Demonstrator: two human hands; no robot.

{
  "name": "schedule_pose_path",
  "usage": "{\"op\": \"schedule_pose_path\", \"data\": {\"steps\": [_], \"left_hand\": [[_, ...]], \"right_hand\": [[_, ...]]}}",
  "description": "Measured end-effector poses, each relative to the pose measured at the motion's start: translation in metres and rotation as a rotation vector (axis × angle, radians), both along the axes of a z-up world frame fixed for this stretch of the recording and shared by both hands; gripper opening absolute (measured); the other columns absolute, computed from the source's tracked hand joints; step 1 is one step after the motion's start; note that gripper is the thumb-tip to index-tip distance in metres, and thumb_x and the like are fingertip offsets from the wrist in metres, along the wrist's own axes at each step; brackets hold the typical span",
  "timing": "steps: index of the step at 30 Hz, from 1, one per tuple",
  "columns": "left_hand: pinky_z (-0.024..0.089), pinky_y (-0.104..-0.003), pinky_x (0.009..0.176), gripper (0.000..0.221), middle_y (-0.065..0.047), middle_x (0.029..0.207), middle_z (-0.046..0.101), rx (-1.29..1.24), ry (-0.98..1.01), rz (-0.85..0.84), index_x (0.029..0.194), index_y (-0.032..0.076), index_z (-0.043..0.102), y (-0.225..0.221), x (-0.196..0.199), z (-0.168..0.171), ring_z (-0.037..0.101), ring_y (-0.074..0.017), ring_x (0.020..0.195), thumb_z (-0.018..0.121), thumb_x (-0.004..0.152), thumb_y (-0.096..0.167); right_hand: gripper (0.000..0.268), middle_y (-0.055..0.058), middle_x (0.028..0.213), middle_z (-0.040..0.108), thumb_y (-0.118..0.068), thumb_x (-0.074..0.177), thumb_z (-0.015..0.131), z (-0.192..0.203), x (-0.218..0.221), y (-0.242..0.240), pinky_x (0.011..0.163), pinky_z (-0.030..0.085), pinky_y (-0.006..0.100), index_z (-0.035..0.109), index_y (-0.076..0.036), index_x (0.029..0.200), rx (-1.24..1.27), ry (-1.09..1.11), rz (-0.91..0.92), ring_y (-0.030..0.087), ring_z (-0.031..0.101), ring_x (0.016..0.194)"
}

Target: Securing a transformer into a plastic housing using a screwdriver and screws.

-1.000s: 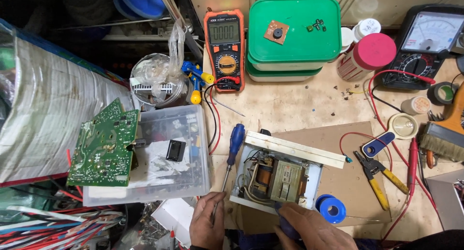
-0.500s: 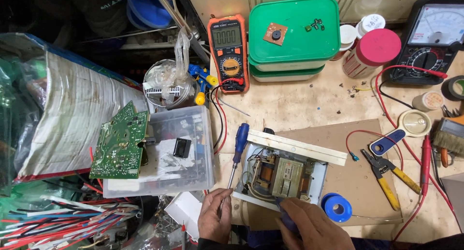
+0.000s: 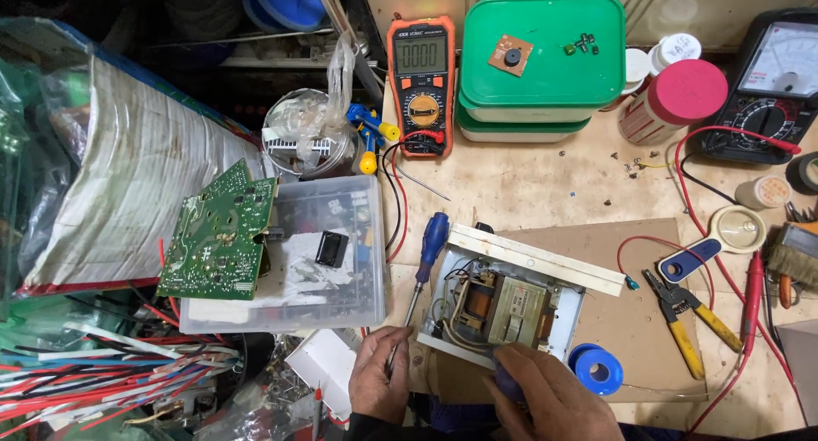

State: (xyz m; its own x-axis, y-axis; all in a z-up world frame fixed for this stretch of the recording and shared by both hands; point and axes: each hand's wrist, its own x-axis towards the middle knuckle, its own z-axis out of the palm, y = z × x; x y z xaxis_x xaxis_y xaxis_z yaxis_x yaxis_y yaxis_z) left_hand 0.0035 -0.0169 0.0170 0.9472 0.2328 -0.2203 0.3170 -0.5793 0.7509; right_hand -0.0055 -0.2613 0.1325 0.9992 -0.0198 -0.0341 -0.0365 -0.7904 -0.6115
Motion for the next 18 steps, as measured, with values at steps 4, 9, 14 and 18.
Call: {"op": "schedule_pose_path", "data": {"steps": [4, 9, 14, 18], "left_hand": [[0.061, -0.03, 0.094, 0.024, 0.0, 0.12, 0.082, 0.03, -0.081, -0.042, 0.113, 0.014, 0.087, 0.003, 0.001, 0.001, 0.079, -0.0174, 0.108, 0.075, 0.093, 0.013], [0.058, -0.037, 0.107, 0.04, -0.003, 0.112, 0.082, 0.19, -0.278, -0.134, 0.121, 0.016, 0.08, 0.022, -0.012, -0.056, 0.079, -0.0251, 0.097, 0.082, 0.081, 0.013], [0.062, -0.03, 0.096, 0.042, 0.004, 0.063, 0.066, 0.237, -0.179, -0.069, 0.119, 0.016, 0.081, 0.029, 0.001, -0.089, 0.065, -0.0165, 0.054, 0.088, 0.078, 0.016], [0.057, -0.028, 0.065, 0.03, 0.001, 0.062, 0.07, 0.206, 0.184, 0.036, 0.108, 0.018, 0.087, 0.015, 0.021, -0.064, 0.068, -0.0156, 0.059, 0.085, 0.079, 0.025]], "right_hand": [[0.045, 0.001, 0.108, 0.092, -0.023, 0.069, 0.098, 0.015, 0.003, 0.001, 0.083, 0.074, 0.03, 0.085, -0.02, 0.111, 0.066, -0.055, -0.064, 0.013, 0.092, 0.092], [0.04, -0.004, 0.083, 0.092, -0.027, 0.062, 0.098, 0.001, -0.021, -0.093, 0.062, 0.067, 0.023, 0.086, -0.021, 0.1, 0.031, -0.186, -0.1, 0.009, 0.09, 0.067], [0.03, 0.01, 0.076, 0.101, -0.001, 0.067, 0.092, 0.031, -0.026, -0.298, 0.056, 0.067, 0.032, 0.1, -0.008, 0.094, 0.125, 0.064, -0.521, 0.02, 0.087, 0.051], [0.037, 0.037, 0.086, 0.061, -0.008, 0.105, 0.07, 0.044, -0.044, -0.328, 0.052, 0.044, 0.057, 0.072, 0.025, 0.121, 0.451, 0.161, -0.959, 0.051, 0.057, 0.06]]}}
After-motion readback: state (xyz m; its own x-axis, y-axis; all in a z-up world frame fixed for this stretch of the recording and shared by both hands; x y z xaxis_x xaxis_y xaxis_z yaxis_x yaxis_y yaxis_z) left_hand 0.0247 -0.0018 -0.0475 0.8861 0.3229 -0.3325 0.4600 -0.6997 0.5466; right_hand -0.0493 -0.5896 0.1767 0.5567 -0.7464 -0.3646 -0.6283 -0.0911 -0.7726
